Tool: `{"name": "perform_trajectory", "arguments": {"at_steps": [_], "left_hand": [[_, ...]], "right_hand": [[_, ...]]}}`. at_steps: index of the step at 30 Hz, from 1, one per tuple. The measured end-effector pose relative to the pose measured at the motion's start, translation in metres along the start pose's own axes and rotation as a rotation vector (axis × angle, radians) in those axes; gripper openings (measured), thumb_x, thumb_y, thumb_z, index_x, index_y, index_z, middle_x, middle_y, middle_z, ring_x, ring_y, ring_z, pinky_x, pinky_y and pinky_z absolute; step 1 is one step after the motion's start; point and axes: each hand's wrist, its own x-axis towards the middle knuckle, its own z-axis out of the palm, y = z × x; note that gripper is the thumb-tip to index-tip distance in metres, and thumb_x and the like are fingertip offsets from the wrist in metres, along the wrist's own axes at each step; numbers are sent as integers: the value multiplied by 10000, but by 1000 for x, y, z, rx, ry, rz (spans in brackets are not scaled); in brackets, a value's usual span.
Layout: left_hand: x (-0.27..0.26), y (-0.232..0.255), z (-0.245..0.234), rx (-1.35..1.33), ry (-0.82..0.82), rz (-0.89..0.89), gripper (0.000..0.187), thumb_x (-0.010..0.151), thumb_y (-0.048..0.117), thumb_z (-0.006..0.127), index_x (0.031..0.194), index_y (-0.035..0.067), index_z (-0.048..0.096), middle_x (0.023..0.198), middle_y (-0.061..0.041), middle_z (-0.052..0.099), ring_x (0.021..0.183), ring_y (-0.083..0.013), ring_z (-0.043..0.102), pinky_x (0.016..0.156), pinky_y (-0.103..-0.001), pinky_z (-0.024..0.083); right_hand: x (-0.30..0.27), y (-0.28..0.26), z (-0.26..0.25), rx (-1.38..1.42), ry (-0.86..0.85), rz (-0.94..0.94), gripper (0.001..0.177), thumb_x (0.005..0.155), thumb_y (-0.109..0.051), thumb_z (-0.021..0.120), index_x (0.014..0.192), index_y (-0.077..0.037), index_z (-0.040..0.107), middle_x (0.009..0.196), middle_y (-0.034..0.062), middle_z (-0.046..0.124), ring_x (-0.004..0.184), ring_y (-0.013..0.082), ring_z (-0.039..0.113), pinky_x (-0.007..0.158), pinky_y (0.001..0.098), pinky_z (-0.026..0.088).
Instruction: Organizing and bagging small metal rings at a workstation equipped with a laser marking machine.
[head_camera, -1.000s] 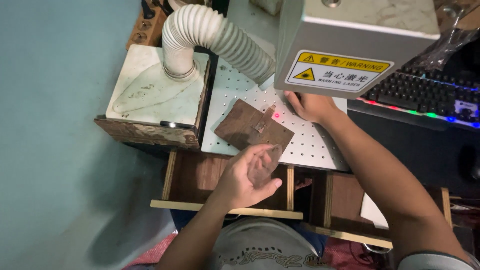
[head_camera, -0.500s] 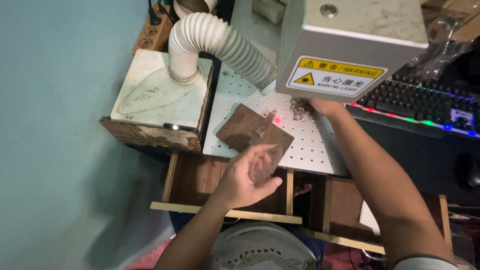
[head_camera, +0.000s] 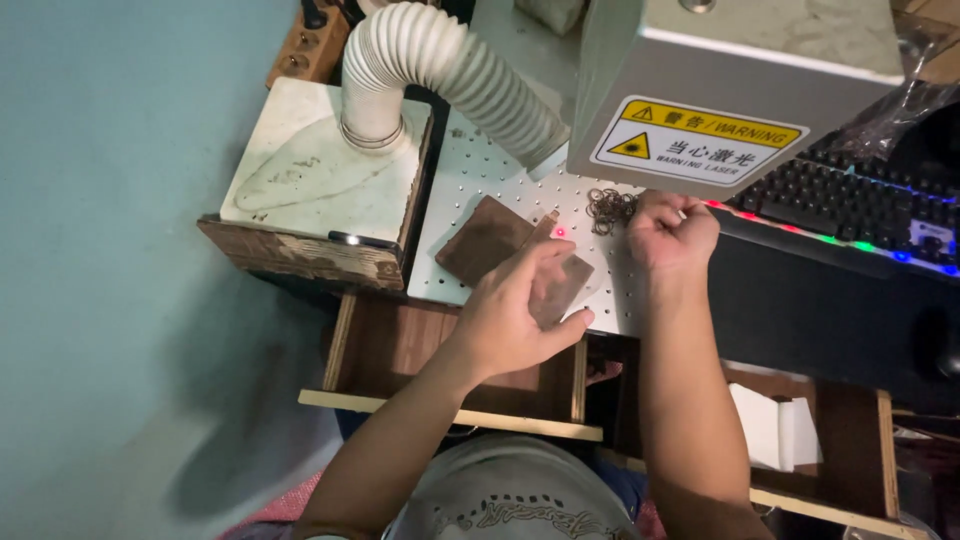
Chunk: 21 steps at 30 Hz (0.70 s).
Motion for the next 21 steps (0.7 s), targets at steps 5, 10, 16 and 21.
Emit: {"name": "perform_trajectory", "arguments": {"at_steps": [5,10,16,21], "left_hand": [[7,7,2,243,-17,-68,643,771,355,792,1324,122,560,973,-129,727,805,-329,707,742,-464,566],[12,12,5,449,-220,-311,690,818,311,686,1429,155,407,1180,-228,679,989,-459,686,908,-569,496],[22,8,6,526,-261,-305,624,845,243,622,1420,115,417,1098,-254,681,988,-467,693,886,-543,516],[27,6,2,537,-232,-295,609,844,233,665,1402,90,467,1168,-266,678,1059,-453,694,909,-526,534]], "right_hand": [[-95,66,51,-493,-157,-79,253,976,-276,386,778,-146,475,656,-85,340,470,28,347,386,129,202],[-143,99,80,-646,-260,-180,190,912,-249,517,952,-116,646,804,-2,583,588,130,403,514,215,244],[-123,108,70,-768,-167,-232,248,864,-376,563,928,-142,620,756,1,484,627,174,463,503,230,259],[-108,90,77,-722,-167,-233,207,860,-336,572,921,-139,580,721,-32,405,553,102,444,395,117,208]]}}
